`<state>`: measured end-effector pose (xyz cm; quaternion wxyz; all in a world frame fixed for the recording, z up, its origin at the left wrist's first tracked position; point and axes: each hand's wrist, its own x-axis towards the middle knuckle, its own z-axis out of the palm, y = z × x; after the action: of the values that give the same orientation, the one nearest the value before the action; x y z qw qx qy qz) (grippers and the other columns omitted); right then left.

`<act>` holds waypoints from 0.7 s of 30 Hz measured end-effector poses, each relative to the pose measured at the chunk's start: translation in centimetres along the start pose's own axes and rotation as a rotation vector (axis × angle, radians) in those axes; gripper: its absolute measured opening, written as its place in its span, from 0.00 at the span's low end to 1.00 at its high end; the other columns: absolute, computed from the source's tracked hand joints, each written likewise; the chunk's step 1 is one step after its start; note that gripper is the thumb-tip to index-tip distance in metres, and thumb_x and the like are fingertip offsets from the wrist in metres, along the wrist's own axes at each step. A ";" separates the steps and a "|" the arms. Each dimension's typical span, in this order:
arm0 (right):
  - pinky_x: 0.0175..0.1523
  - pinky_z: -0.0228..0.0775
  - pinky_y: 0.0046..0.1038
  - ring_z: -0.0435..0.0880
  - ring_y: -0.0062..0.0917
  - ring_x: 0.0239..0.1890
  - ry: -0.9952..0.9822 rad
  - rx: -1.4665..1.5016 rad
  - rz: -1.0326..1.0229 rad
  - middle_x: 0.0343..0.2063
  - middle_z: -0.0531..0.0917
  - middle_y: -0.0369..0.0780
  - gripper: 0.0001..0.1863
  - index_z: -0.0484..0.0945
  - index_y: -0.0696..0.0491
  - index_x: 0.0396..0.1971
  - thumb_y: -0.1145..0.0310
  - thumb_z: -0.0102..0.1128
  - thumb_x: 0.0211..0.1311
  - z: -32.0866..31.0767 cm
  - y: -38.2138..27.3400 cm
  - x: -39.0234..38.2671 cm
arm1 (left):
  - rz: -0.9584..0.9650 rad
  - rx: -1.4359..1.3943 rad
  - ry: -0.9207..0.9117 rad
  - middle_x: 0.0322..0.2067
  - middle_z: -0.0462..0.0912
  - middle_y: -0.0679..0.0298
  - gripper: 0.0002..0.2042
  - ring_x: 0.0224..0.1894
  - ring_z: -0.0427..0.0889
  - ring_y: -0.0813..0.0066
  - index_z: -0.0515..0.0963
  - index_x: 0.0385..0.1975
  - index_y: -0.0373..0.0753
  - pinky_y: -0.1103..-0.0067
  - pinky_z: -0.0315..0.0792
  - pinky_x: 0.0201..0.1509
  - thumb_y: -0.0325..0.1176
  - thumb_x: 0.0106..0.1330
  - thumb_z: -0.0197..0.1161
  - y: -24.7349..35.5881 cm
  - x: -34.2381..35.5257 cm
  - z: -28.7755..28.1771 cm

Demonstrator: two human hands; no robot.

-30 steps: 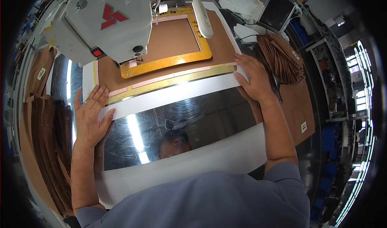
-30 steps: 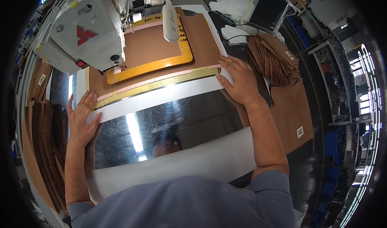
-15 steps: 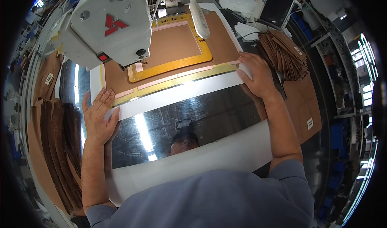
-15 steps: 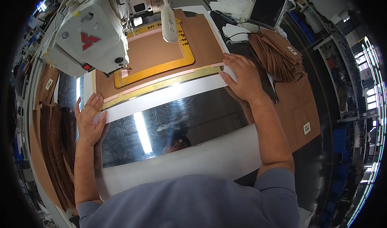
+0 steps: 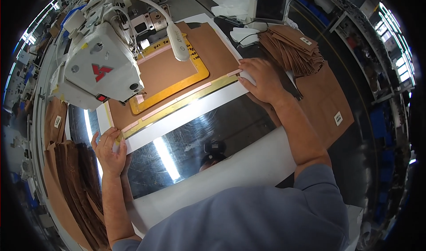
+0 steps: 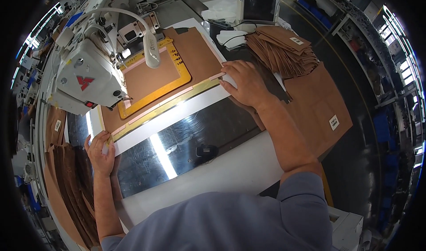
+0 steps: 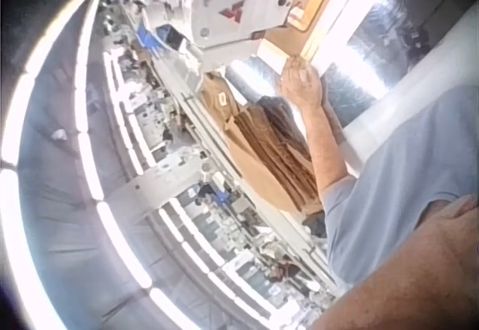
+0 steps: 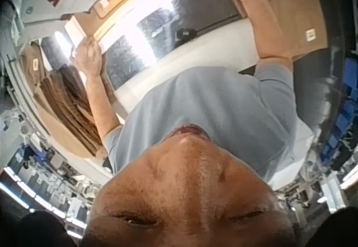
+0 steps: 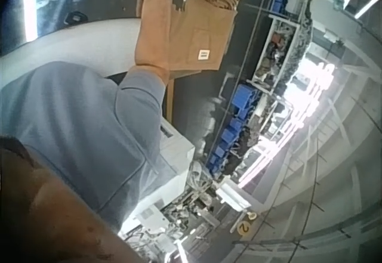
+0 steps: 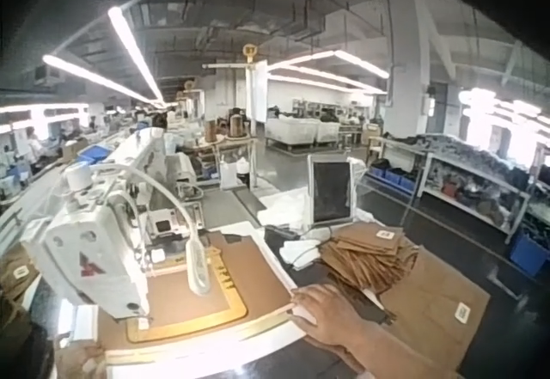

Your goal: Sewing and assembling leather pocket components using an industrial sewing machine with an automated clamping frame.

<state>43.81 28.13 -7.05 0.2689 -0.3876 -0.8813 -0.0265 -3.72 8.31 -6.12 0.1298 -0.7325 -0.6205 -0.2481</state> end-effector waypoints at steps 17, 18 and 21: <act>0.55 0.71 0.38 0.84 0.35 0.45 0.227 -0.103 0.030 0.40 0.87 0.39 0.10 0.85 0.53 0.40 0.64 0.66 0.64 -5.3 0.9 1.6 | 0.009 0.023 0.012 0.51 0.85 0.59 0.10 0.55 0.82 0.61 0.83 0.40 0.39 0.59 0.64 0.69 0.27 0.59 0.66 -1.0 -0.9 0.2; 0.52 0.73 0.38 0.85 0.37 0.44 0.272 -0.064 0.152 0.40 0.87 0.41 0.10 0.86 0.53 0.40 0.64 0.67 0.64 -7.1 1.3 2.4 | 0.006 0.023 0.012 0.51 0.85 0.59 0.10 0.55 0.82 0.61 0.83 0.40 0.39 0.59 0.64 0.69 0.27 0.59 0.66 -1.1 -1.0 0.1; 0.49 0.78 0.39 0.86 0.42 0.44 0.376 -0.165 0.349 0.39 0.88 0.45 0.11 0.87 0.53 0.41 0.65 0.67 0.63 -11.2 6.7 2.4 | 0.013 0.026 0.020 0.51 0.85 0.59 0.10 0.56 0.82 0.61 0.83 0.40 0.39 0.59 0.63 0.69 0.27 0.59 0.66 -1.2 -1.0 0.6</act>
<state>52.20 31.55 2.65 0.3958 -0.5427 -0.7306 -0.1230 -4.85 8.04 -7.27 0.1468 -0.7323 -0.6175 -0.2465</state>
